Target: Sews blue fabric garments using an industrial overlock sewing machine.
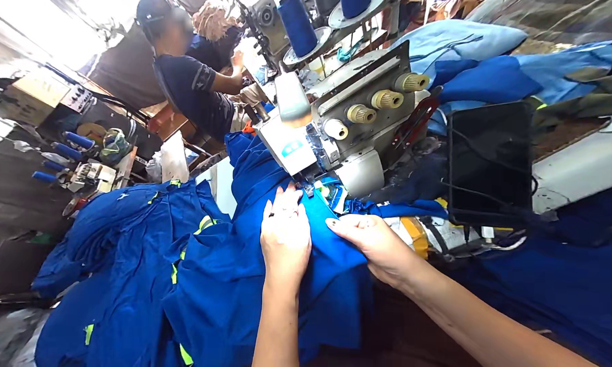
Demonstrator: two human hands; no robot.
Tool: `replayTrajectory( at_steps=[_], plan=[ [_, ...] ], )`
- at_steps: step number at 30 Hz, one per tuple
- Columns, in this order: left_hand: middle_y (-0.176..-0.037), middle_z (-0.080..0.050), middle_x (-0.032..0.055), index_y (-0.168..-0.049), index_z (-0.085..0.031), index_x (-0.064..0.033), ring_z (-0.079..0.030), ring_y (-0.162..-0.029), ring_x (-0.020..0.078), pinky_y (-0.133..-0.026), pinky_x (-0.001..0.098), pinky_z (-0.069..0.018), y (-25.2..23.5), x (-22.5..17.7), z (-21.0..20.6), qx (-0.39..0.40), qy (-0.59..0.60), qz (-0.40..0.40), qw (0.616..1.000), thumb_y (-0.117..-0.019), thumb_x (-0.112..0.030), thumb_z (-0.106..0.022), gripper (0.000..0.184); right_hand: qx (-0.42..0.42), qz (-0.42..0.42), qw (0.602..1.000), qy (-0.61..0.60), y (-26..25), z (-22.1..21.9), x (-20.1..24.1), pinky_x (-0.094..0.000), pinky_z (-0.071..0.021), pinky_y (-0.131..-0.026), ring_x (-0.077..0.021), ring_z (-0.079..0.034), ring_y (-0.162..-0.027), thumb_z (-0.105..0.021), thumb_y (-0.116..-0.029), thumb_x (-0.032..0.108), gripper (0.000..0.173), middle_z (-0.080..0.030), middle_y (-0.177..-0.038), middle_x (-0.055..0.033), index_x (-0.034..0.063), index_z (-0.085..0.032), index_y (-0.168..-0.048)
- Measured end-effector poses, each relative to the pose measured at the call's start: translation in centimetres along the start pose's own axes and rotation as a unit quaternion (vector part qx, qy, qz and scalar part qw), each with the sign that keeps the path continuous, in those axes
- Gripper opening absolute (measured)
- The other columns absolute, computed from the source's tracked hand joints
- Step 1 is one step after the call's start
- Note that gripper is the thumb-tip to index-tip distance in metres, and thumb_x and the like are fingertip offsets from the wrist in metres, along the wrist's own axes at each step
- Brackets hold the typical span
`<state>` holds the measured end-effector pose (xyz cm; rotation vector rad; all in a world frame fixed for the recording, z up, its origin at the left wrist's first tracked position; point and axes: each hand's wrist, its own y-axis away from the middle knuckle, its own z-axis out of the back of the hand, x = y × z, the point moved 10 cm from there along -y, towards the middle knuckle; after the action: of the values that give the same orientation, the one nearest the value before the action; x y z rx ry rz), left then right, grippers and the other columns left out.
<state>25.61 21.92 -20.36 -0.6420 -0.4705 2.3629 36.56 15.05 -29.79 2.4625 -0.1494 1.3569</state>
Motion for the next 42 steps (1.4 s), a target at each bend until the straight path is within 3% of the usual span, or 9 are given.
replayTrajectory(
  at_steps=[7,10,16,20,23,26,34,38,42],
  plan=[
    [-0.138,-0.065,0.0104,-0.133,-0.067,-0.0096,-0.063,-0.126,0.0308,-0.1,0.0545,-0.0506,-2.6,1.2,-0.1,0.054,-0.012,0.019,0.998,-0.1066,-0.021,-0.052,0.032,0.104,0.042,0.988,0.102,0.2,-1.3,0.7,-0.0193,-0.0506,-0.06,-0.0033,-0.06,-0.064,-0.07,-0.0952,0.013,0.017,-0.066,-0.07,0.0012,0.0076,-0.07,-0.079],
    [-0.145,-0.06,0.0088,-0.134,-0.067,-0.0087,-0.05,-0.14,0.0308,-0.116,0.0556,-0.037,-0.8,0.1,0.3,0.022,0.015,-0.016,1.0,-0.1068,-0.024,-0.05,0.035,0.177,0.071,0.954,0.23,3.1,-1.6,-1.3,-0.021,-0.0529,-0.074,-0.0012,-0.062,-0.08,-0.07,-0.0953,0.027,0.022,-0.065,-0.084,0.0031,0.0083,-0.07,-0.084],
    [-0.115,-0.069,0.0166,-0.123,-0.067,0.0021,-0.069,-0.103,0.0248,-0.087,0.041,-0.0583,10.5,-3.3,0.4,0.014,0.061,0.111,0.992,-0.0836,-0.02,-0.073,0.046,0.282,0.233,0.829,0.422,10.1,-3.8,-4.2,-0.0477,-0.0588,-0.078,-0.0308,-0.071,-0.09,-0.067,-0.0931,0.011,0.015,-0.071,-0.091,-0.0182,-0.0011,-0.071,-0.085],
    [-0.097,-0.072,0.0101,-0.104,-0.07,0.0052,-0.071,-0.078,0.0087,-0.071,0.0244,-0.0611,15.0,1.6,1.2,0.086,0.324,0.275,0.901,-0.0859,0.001,-0.07,0.018,0.331,0.23,0.805,0.436,11.3,-3.8,-4.6,-0.0423,-0.0576,-0.073,-0.0286,-0.067,-0.084,-0.067,-0.0934,0.007,0.014,-0.067,-0.09,-0.017,0.0004,-0.077,-0.1],
    [-0.083,-0.073,0.0076,-0.095,-0.068,0.0033,-0.073,-0.071,0.0151,-0.071,0.0323,-0.0641,16.7,3.9,2.3,0.102,0.481,0.341,0.801,-0.0898,0.007,-0.066,0.007,0.272,0.171,0.861,0.394,11.0,-1.8,-3.0,-0.0417,-0.0572,-0.083,-0.0239,-0.068,-0.092,-0.071,-0.0913,0.008,0.028,-0.071,-0.101,-0.0137,0.0038,-0.072,-0.119],
    [-0.092,-0.073,0.011,-0.098,-0.062,0.0022,-0.075,-0.083,0.0215,-0.081,0.0375,-0.063,17.0,4.9,3.1,0.074,0.526,0.374,0.76,-0.0962,0.005,-0.053,0.01,0.222,0.085,0.912,0.333,10.4,0.5,-3.7,-0.0287,-0.0498,-0.065,-0.0109,-0.055,-0.07,-0.077,-0.0849,0.011,0.065,-0.057,-0.084,-0.0012,0.0147,-0.05,-0.144],
    [-0.102,-0.072,0.0129,-0.117,-0.063,0.0078,-0.071,-0.089,0.0139,-0.082,0.0316,-0.0603,17.0,-2.0,-2.1,0.17,0.451,0.358,0.8,-0.0877,-0.006,-0.075,0.035,0.334,0.088,0.847,0.405,14.7,-2.1,-5.3,-0.0546,-0.052,-0.093,-0.0397,-0.068,-0.104,-0.068,-0.094,0.005,0.027,-0.07,-0.111,-0.0262,-0.0055,-0.07,-0.118],
    [-0.093,-0.07,0.0072,-0.101,-0.068,0.0058,-0.069,-0.084,0.0106,-0.081,0.0296,-0.0593,17.1,-0.1,0.3,0.067,0.451,0.34,0.822,-0.0921,-0.002,-0.067,0.012,0.358,0.069,0.816,0.449,14.0,-0.2,-6.0,-0.0533,-0.0526,-0.092,-0.0367,-0.067,-0.105,-0.065,-0.0963,0.008,0.021,-0.07,-0.109,-0.0226,0.0054,-0.077,-0.113],
    [-0.103,-0.066,0.0191,-0.115,-0.058,0.0164,-0.067,-0.092,0.0157,-0.086,0.0336,-0.0573,20.4,8.1,7.4,-0.147,0.306,0.357,0.87,-0.0955,0.0,-0.062,0.026,0.255,0.043,0.78,0.57,10.9,3.4,-5.0,-0.0646,-0.05,-0.092,-0.0469,-0.063,-0.108,-0.071,-0.094,0.011,0.025,-0.064,-0.117,-0.0279,0.005,-0.073,-0.118]
  ],
)
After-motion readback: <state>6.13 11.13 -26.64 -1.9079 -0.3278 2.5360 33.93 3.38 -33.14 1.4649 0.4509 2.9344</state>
